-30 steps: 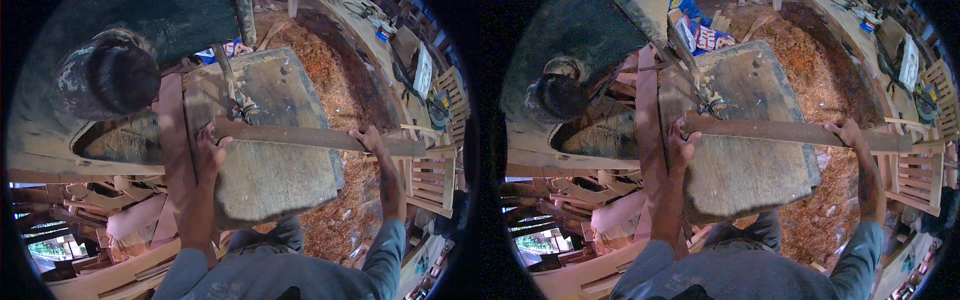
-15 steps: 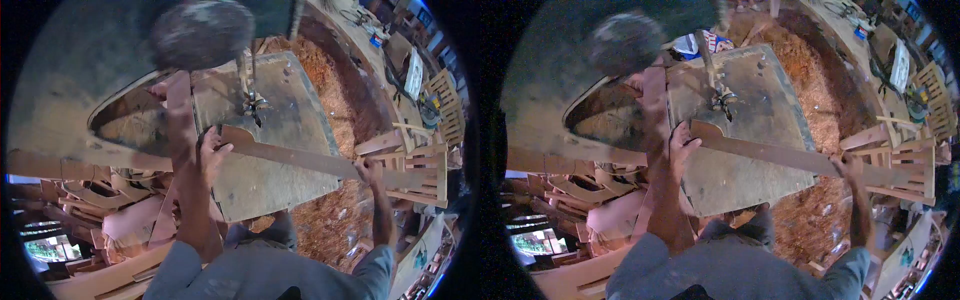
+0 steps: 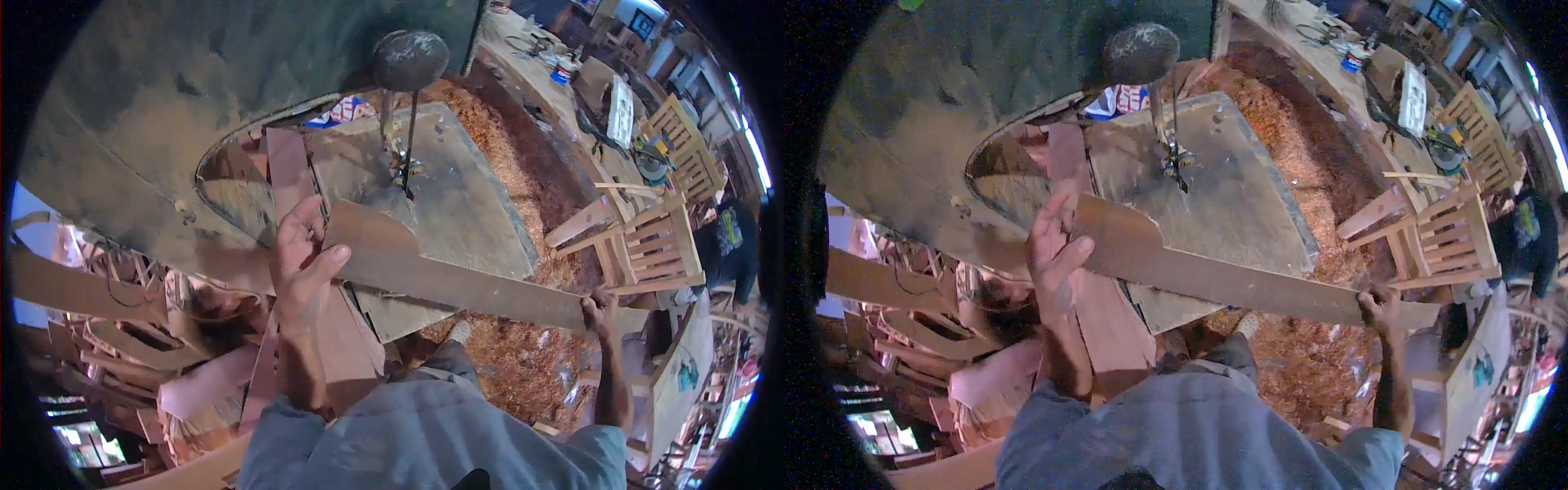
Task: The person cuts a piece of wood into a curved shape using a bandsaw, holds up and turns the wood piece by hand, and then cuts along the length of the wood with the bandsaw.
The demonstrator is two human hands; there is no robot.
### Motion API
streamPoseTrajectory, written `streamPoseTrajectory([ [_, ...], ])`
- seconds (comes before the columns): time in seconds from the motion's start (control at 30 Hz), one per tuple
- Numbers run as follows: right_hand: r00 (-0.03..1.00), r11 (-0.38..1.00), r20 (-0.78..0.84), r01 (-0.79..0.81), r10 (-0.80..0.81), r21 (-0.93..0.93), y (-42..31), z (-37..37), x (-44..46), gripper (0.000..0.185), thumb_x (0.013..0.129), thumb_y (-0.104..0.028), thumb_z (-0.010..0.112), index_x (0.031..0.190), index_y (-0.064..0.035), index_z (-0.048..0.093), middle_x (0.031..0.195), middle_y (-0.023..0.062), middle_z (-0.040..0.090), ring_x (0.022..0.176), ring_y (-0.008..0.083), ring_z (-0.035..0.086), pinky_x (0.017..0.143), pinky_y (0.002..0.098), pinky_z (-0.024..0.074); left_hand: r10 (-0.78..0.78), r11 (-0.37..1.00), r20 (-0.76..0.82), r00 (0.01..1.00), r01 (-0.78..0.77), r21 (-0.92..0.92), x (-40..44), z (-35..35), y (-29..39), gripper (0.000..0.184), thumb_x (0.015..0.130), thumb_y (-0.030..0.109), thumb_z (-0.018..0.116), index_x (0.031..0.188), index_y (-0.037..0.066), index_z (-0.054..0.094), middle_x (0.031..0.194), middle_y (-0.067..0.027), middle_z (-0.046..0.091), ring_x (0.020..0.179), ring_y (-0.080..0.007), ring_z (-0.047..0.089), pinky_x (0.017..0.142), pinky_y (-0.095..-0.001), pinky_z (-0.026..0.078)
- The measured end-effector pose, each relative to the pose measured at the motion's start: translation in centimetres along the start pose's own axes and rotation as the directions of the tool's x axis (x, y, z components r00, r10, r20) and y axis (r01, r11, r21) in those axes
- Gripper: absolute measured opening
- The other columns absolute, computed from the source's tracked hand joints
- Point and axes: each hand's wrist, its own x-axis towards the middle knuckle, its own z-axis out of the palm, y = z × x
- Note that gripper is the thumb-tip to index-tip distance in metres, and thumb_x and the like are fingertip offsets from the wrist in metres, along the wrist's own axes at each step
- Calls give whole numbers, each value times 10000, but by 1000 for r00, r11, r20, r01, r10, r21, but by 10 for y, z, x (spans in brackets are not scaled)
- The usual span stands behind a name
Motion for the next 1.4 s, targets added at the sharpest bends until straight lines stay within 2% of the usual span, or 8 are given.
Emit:
streamPoseTrajectory([
  [0.13,998,992,-38,41,-46,-123,-4,-12,-19,545,877,-475,712,626,-28,527,547,65,488,529,139,485,508,381,380,71,997,-2,997,-71,24,-8,5,19,751,798,-19,766,1487,-53,468,1024,-33,481,987,-140,523,931,-279,434],
  [0.2,978,978,22,-209,208,22,-49,-20,-27,524,861,-456,708,623,-27,523,551,60,506,530,141,483,507,383,377,83,996,-12,996,-83,23,-13,6,25,757,788,-22,766,1485,-57,472,1030,-39,482,998,-149,531,946,-288,436],
  [0.37,984,989,102,-146,149,-37,-3,-27,-46,532,860,-474,790,697,-31,546,618,2,538,559,130,488,533,335,401,101,990,46,994,-96,-99,-16,2,28,764,755,-20,761,1472,-64,500,1045,-42,493,1017,-152,543,970,-303,438],
  [0.43,933,935,155,-342,325,98,-23,-26,-48,481,869,-452,780,748,-24,596,637,-6,550,607,119,523,564,316,423,108,989,51,993,-102,-109,-15,3,30,766,752,-17,759,1472,-65,501,1049,-40,497,1022,-148,542,966,-296,436],
  [0.63,985,987,71,-160,160,-6,1,9,-83,258,851,-244,789,842,-2,698,709,40,661,645,140,586,591,351,471,85,996,-27,996,-85,-33,-13,-4,27,731,773,4,760,1459,-59,517,1065,-39,513,1012,-124,519,906,-258,416],
  [0.83,882,883,123,-465,455,69,51,84,-168,335,862,-286,776,797,13,638,746,71,623,774,152,595,795,415,500,-3,996,-4,1000,3,-91,-15,-7,23,671,817,6,763,1447,-40,536,1078,-46,546,974,-97,505,824,-230,395],
  [1.1,870,836,137,-493,473,243,1,133,-215,440,951,-374,726,767,11,620,709,46,596,717,148,577,680,370,482,-19,992,41,999,24,-122,-6,1,14,605,849,-18,758,1422,-33,565,1109,-48,600,888,-69,538,753,-190,408],
  [1.4,904,881,102,-427,414,206,-24,143,-232,606,964,-505,698,673,21,616,556,71,514,567,176,510,547,393,395,2,984,23,1000,2,-179,0,-7,-22,594,913,164,833,1411,-37,579,1203,-89,673,1078,-144,626,921,-256,481],
])
